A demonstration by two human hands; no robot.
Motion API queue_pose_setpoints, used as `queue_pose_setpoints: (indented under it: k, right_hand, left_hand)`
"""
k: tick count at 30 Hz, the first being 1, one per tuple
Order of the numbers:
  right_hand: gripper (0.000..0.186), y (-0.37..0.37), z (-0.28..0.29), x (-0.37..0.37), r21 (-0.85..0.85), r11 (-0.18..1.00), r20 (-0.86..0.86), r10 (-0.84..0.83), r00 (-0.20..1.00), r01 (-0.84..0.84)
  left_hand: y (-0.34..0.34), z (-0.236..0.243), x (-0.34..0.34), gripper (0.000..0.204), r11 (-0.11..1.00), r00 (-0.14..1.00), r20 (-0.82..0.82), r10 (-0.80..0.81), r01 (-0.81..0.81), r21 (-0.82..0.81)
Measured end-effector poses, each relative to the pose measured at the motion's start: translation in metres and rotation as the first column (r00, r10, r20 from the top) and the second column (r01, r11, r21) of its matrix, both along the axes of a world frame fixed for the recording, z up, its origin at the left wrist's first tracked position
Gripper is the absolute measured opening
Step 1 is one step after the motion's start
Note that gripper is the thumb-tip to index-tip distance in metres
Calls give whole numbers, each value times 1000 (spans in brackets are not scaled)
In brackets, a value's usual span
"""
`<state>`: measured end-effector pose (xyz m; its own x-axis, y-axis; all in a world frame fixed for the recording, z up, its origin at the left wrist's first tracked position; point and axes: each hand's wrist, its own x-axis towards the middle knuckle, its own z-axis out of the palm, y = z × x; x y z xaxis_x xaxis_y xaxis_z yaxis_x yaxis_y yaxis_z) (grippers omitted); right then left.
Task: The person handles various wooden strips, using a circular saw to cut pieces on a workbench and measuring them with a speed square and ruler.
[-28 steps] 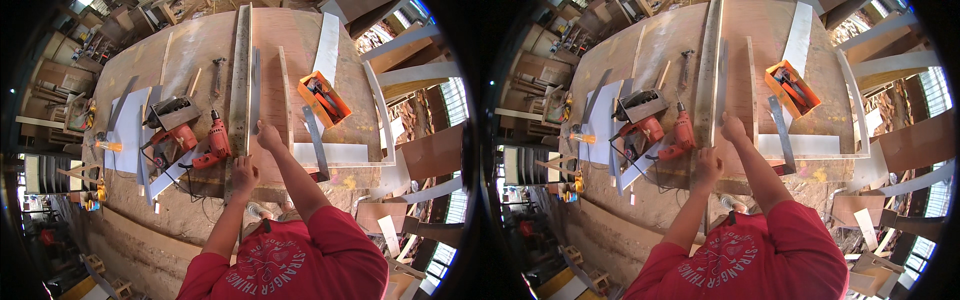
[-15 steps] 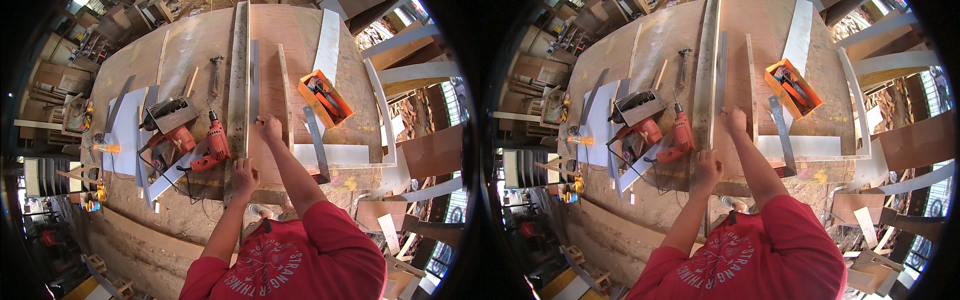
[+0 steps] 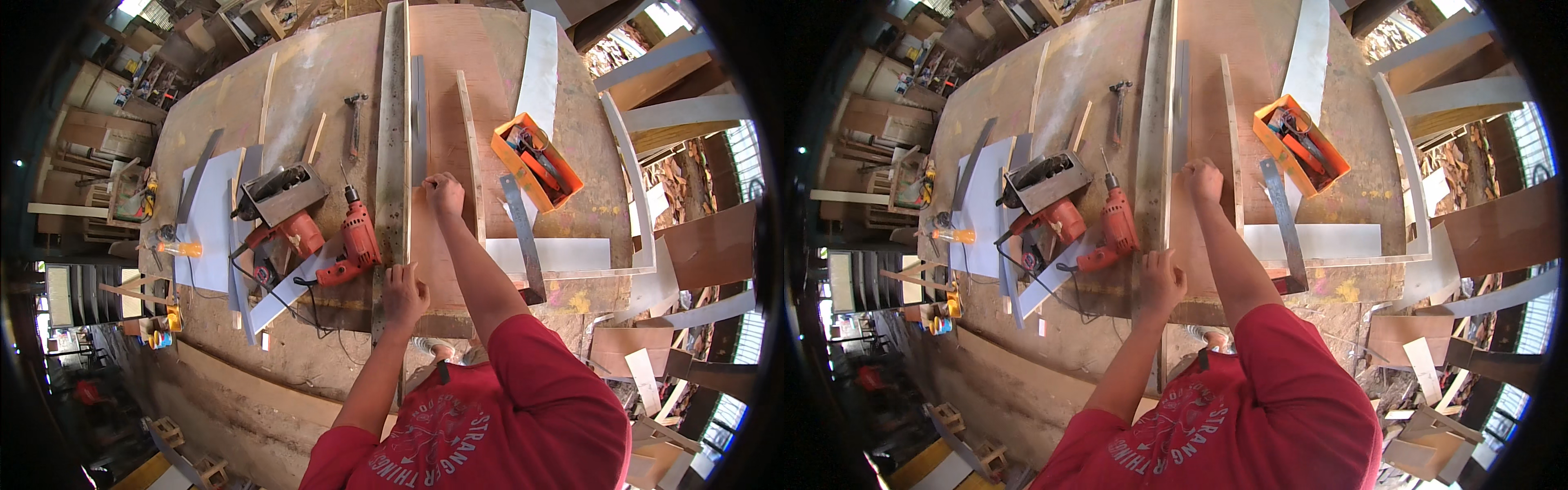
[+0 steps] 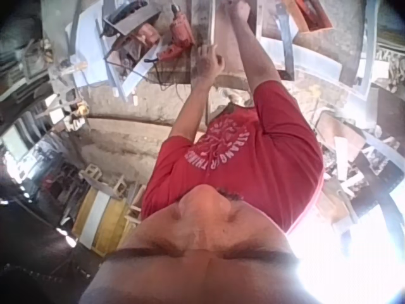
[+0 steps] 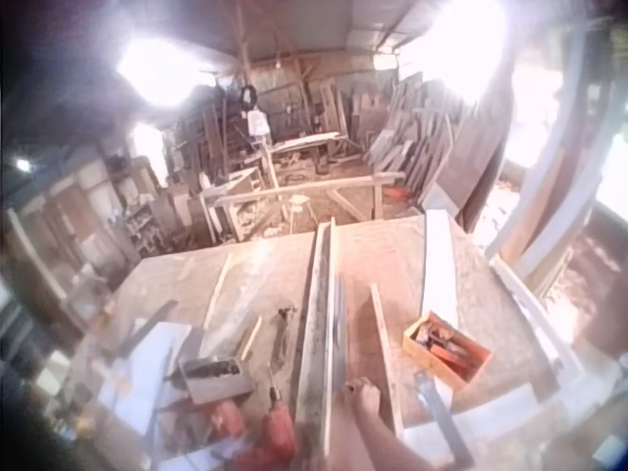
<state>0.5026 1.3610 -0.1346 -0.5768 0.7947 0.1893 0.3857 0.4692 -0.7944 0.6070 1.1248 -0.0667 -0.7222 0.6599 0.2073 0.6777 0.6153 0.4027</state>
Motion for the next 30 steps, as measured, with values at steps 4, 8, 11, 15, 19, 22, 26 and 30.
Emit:
queue_pose_setpoints:
  k: [4,8,11,15,19,22,26,30]
  right_hand:
    - [7,12,-1,-15,1,1000,7,13,1000,-13]
    - [10,23,1,-32,1,1000,38,-15,999,15]
    - [10,35,4,-48,10,1000,45,-28,999,27]
    - [11,41,2,-58,-14,998,79,-60,995,61]
    - [10,38,-6,-51,34,995,-21,-92,996,93]
    - [9,41,-8,-46,17,999,4,-41,999,40]
    - [10,49,-7,-50,35,999,-18,-24,1000,24]
    - [13,53,-7,-57,16,999,18,-30,999,30]
  left_hand:
    - [1,-1,0,48,1000,999,-45,0,0,16]
    - [2,0,1,47,1000,999,-42,3,-2,13]
    - [2,2,1,47,1000,999,-44,4,-4,-2]
    - [3,4,1,46,999,999,-42,2,-3,-32]
    - [3,3,2,46,1000,997,-75,-2,2,4]
    - [2,1,1,46,1000,998,-66,-15,16,10]
    - [2,0,0,46,1000,999,-46,-16,16,5]
    - [2,1,0,46,1000,998,-56,-18,18,0]
